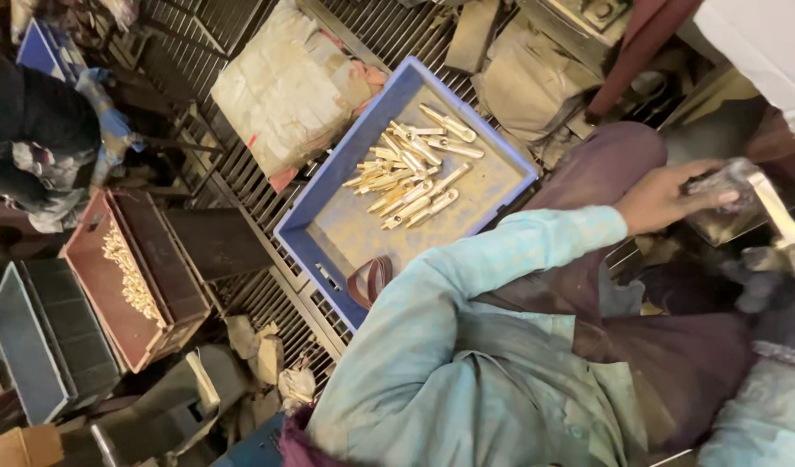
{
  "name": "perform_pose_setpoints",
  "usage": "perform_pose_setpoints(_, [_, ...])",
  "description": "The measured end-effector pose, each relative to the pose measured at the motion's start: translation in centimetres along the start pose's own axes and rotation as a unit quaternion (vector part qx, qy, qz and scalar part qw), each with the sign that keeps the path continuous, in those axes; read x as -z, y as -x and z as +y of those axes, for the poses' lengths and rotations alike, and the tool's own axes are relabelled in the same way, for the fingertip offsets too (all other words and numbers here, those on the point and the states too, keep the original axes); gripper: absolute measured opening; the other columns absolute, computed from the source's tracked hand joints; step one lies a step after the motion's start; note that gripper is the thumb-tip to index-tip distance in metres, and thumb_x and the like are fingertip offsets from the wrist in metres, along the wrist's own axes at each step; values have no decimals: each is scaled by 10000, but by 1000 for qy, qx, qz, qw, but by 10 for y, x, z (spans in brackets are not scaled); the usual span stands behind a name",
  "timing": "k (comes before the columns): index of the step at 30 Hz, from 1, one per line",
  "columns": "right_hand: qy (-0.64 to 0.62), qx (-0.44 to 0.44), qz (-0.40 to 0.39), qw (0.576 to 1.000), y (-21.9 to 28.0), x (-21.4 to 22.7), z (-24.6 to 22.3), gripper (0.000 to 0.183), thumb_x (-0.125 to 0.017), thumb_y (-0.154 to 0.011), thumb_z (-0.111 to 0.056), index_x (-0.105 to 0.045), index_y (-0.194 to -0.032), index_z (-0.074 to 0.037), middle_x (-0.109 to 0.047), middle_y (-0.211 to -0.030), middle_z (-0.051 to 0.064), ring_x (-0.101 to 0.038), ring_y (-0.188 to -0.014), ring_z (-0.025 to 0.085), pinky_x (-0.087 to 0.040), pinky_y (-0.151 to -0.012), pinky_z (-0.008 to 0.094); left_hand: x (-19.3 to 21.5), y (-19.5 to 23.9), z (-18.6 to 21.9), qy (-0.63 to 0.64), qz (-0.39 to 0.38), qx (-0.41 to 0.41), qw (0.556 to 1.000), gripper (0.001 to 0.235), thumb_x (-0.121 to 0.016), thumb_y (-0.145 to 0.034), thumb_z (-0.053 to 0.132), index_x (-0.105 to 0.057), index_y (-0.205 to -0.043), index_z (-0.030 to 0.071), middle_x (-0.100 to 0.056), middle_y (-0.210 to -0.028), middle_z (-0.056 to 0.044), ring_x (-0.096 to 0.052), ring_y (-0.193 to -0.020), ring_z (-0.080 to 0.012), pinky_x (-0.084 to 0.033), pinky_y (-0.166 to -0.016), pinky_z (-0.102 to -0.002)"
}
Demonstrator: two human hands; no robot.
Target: The person polishes small brass components by holding them against a rotating polishing wheel and wiping them with a cloth.
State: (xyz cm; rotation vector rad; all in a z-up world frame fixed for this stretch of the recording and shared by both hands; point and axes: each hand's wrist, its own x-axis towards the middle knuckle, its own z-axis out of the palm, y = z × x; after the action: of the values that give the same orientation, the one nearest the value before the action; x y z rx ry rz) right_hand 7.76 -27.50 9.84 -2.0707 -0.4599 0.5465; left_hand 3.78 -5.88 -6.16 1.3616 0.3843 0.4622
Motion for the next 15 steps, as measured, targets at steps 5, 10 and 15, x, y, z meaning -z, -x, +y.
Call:
perform_pose_setpoints(5, [-91, -42, -164, 981, 21, -37, -76, 350, -553, -1084, -207, -640, -1296, 58, -687, -951, 162, -623, -707, 206, -498, -597, 341, 59, 67, 86, 125, 39, 4, 991, 500, -787, -970, 291, -625, -1351, 12, -685, -1263, -59, -635, -1199, -148, -521, -1060, -333])
perform_pose_setpoints(10, [-206, -46, -293, 932, 34, -68, -134, 471, -620, -919, -170, -551, -1359, -17, -725, -1049, 140, -642, -715, 169, -540, -625, 301, 182, 136, 180, -67, 159, 2, 985, 439, -844, -902, 275, -697, -1237, 32, -741, -1097, -51, -680, -1025, -144, -567, -936, -318])
perform_pose_setpoints(15, [-271, -61, -279, 919, 25, -48, -119, 317, -597, -982, -195, -631, -1222, 9, -729, -1071, 139, -663, -780, 216, -542, -669, 359, 309, 190, 190, -519, 66, -41, 851, 476, -811, -808, 154, -654, -1226, -11, -659, -1158, -241, -612, -1095, -439, -490, -971, -483])
